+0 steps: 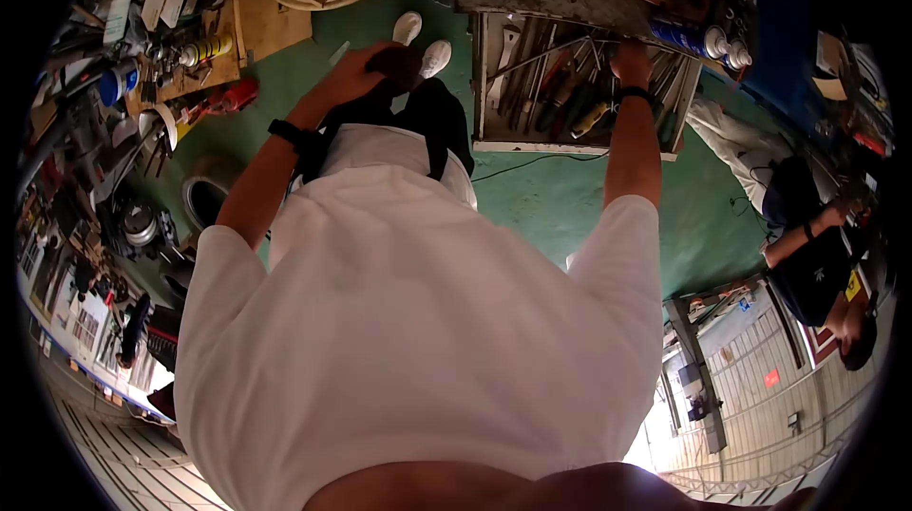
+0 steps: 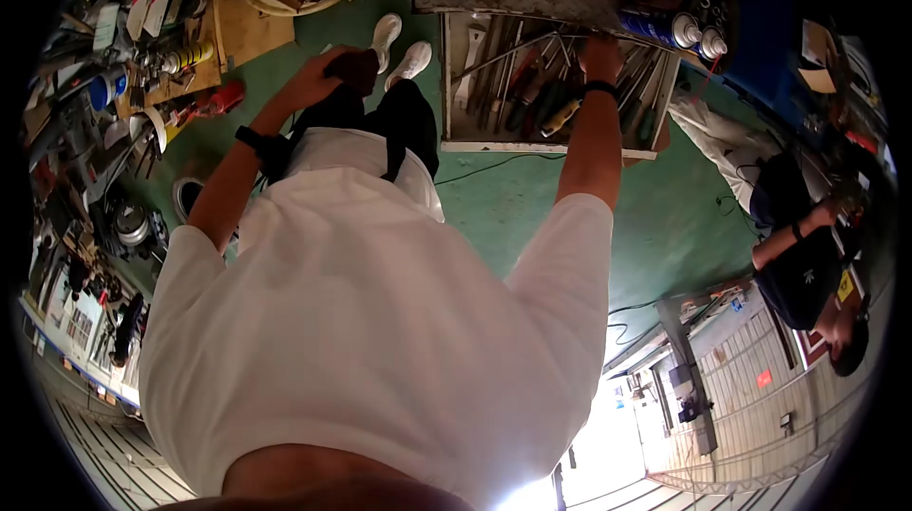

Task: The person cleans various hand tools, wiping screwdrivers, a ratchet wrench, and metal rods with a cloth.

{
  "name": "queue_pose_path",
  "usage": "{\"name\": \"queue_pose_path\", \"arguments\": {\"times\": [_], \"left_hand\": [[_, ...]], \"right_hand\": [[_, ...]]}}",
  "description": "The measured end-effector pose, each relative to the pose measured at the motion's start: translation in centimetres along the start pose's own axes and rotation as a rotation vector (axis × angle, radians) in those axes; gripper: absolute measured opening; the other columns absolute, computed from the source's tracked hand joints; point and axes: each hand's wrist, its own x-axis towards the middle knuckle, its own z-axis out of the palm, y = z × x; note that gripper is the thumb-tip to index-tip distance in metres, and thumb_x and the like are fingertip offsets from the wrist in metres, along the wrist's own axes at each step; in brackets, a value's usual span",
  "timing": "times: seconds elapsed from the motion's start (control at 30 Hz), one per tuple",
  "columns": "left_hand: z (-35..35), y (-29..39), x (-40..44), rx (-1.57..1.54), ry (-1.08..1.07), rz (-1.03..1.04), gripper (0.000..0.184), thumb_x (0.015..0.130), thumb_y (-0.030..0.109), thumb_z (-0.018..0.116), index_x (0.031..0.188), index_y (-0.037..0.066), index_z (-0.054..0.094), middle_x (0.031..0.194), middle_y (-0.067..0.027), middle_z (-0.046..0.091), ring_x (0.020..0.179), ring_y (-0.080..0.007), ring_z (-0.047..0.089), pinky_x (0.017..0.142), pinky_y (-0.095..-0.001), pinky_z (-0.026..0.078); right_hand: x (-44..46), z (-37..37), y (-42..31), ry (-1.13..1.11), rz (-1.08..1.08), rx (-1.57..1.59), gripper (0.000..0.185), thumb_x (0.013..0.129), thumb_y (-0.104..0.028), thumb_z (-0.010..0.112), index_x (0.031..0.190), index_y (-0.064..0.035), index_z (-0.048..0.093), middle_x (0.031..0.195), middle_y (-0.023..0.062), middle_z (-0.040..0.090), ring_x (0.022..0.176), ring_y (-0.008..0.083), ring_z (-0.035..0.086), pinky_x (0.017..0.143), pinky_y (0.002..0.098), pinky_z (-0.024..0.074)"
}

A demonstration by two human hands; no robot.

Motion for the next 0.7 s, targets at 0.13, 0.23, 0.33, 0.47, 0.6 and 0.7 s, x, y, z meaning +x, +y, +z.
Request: {"name": "queue_pose_path", "arguments": {"times": [0.13,0.23,0.33,0.47,0.6,0.7], "left_hand": [[-0.3,0.4,-0.3,-0.053,0.029,-0.09,0.049,0.08,-0.006,0.055,0.128,0.006,0.054,0.116,-0.0119,0.064,0.111,-0.0207,0.062,0.097,-0.0335,0.046],[-0.2,1.4,0.2,0.008,-0.005,-0.161,0.051,0.08,-0.007,0.055,0.129,0.005,0.053,0.116,-0.0122,0.064,0.111,-0.0209,0.061,0.097,-0.0334,0.046],[-0.1,1.0,1.1,0.025,-0.082,-0.043,0.052,0.08,-0.005,0.056,0.13,0.006,0.052,0.115,-0.0128,0.065,0.108,-0.0218,0.062,0.096,-0.0335,0.046],[0.0,0.8,2.3,0.106,-0.116,0.05,0.053,0.079,-0.005,0.057,0.13,0.006,0.051,0.116,-0.0133,0.065,0.107,-0.0231,0.063,0.096,-0.0341,0.047],[-0.1,3.0,3.9,0.038,-0.221,-0.011,0.054,0.078,-0.001,0.058,0.13,0.009,0.051,0.115,-0.0145,0.064,0.106,-0.0276,0.064,0.093,-0.036,0.049],[0.4,2.7,4.9,0.099,-0.222,0.057,0.054,0.078,0.001,0.058,0.131,0.009,0.05,0.114,-0.0149,0.065,0.103,-0.0285,0.064,0.091,-0.0364,0.05]], "right_hand": [[0.1,1.2,1.4,0.086,0.01,-0.192,0.047,0.097,-0.029,0.047,0.142,-0.016,0.044,0.143,0.0111,0.046,0.128,0.0306,0.047,0.105,0.055,0.038],[-1.6,1.1,2.6,0.055,-0.036,-0.196,0.046,0.098,-0.04,0.045,0.136,-0.0151,0.05,0.138,0.0102,0.052,0.127,0.0289,0.048,0.103,0.053,0.0395],[-3.5,0.8,3.6,0.022,-0.076,-0.037,0.046,0.097,-0.048,0.045,0.127,-0.0151,0.056,0.123,0.012,0.061,0.113,0.031,0.058,0.092,0.0514,0.0477],[-5.6,2.1,4.8,0.131,-0.17,0.218,0.056,0.093,-0.06,0.045,0.117,-0.0126,0.063,0.096,0.0123,0.071,0.091,0.034,0.066,0.076,0.0455,0.054],[-9.4,2.0,4.3,0.141,-0.057,0.275,0.058,0.091,-0.065,0.043,0.111,-0.0162,0.066,0.094,0.0089,0.071,0.088,0.0321,0.067,0.073,0.0446,0.0542],[-11.0,3.2,4.5,0.142,0.003,0.276,0.058,0.091,-0.068,0.04,0.107,-0.0188,0.068,0.093,0.0064,0.072,0.087,0.0311,0.068,0.072,0.0447,0.0544]]}}
